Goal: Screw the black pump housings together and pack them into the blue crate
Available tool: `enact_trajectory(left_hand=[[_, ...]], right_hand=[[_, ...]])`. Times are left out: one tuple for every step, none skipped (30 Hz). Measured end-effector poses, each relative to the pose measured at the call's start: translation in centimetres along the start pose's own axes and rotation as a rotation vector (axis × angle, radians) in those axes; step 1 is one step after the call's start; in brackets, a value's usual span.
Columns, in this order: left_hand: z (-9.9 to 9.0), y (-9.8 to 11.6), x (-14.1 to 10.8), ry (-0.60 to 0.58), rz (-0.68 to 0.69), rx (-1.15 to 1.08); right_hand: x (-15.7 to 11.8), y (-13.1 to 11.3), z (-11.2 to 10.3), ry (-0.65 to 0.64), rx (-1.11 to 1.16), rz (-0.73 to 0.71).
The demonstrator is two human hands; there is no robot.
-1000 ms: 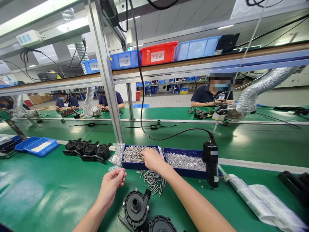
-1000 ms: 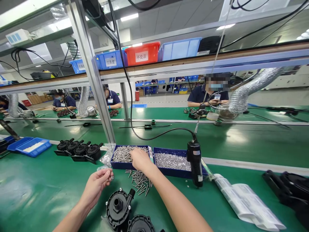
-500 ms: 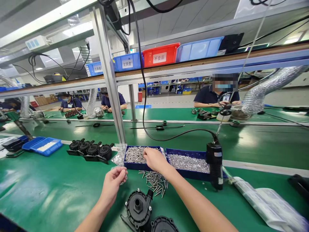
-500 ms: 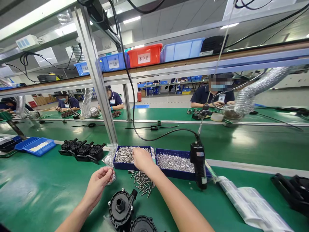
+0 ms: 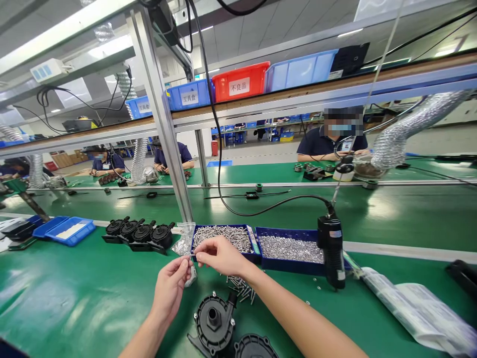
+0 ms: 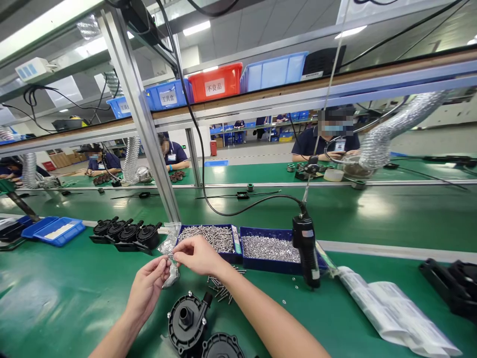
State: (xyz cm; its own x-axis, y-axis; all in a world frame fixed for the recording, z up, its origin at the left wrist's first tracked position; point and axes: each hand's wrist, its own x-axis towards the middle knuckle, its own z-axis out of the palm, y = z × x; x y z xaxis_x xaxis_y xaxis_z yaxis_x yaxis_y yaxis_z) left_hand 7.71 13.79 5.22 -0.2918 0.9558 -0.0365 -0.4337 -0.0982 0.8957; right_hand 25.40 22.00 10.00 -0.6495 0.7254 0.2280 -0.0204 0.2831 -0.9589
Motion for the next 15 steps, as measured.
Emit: enact_trajectory(left_hand=[[0.1,0.1,0.0,0.006,-0.004,-0.013],[0.1,0.1,-0.1,0.012,-0.009,-0.026],[0.2,0.2,-0.1,0.017,-0.014,-0.037],[0.2,0.2,-0.2,0.020,-0.019,-0.047],[0.3,0.2,-0.2,0.022,-0.024,-0.055],[0.4,0.3,-0.2,0.021,-0.029,-0.061],[0.5,0.3,-0.2,0.021,-0.033,-0.064],[0.6,0.4,-0.3,0.021,-0.037,-0.065],[0.6,0.5,-0.3,0.022,-0.039,-0.065],[0.7,0.6,-0.3,0.023,-0.043,-0.065],[0.7,0.7,-0.3,0.021,-0.048,-0.066],[0.7,0.8,-0.4,0.019,-0.056,-0.068],[0.7,0.9,-0.4,0.013,-0.069,-0.072],[0.7,1.0,-0.5,0.002,-0.086,-0.075],[0.6,1.0,-0.5,-0.009,-0.103,-0.076]], right_hand=[[0.0,0.0,-0.1,0.003,0.017,-0.001],[-0.1,-0.1,-0.2,0.004,0.028,-0.003],[-0.1,0.0,-0.3,0.005,0.036,-0.005],[0.0,0.0,-0.3,0.003,0.041,-0.007],[0.0,0.1,-0.2,0.002,0.043,-0.009],[0.0,0.3,-0.1,0.003,0.043,-0.011],[0.0,0.4,0.0,0.003,0.041,-0.012],[0.1,0.6,0.1,0.003,0.039,-0.014],[0.1,0.7,0.3,0.003,0.036,-0.017],[0.1,0.9,0.3,0.000,0.033,-0.021],[0.1,1.0,0.4,-0.005,0.032,-0.025],[0.0,1.1,0.4,-0.015,0.031,-0.031],[0.0,1.2,0.4,-0.027,0.034,-0.038],[0.0,1.2,0.3,-0.042,0.040,-0.045],[0.0,1.3,0.3,-0.059,0.050,-0.050]])
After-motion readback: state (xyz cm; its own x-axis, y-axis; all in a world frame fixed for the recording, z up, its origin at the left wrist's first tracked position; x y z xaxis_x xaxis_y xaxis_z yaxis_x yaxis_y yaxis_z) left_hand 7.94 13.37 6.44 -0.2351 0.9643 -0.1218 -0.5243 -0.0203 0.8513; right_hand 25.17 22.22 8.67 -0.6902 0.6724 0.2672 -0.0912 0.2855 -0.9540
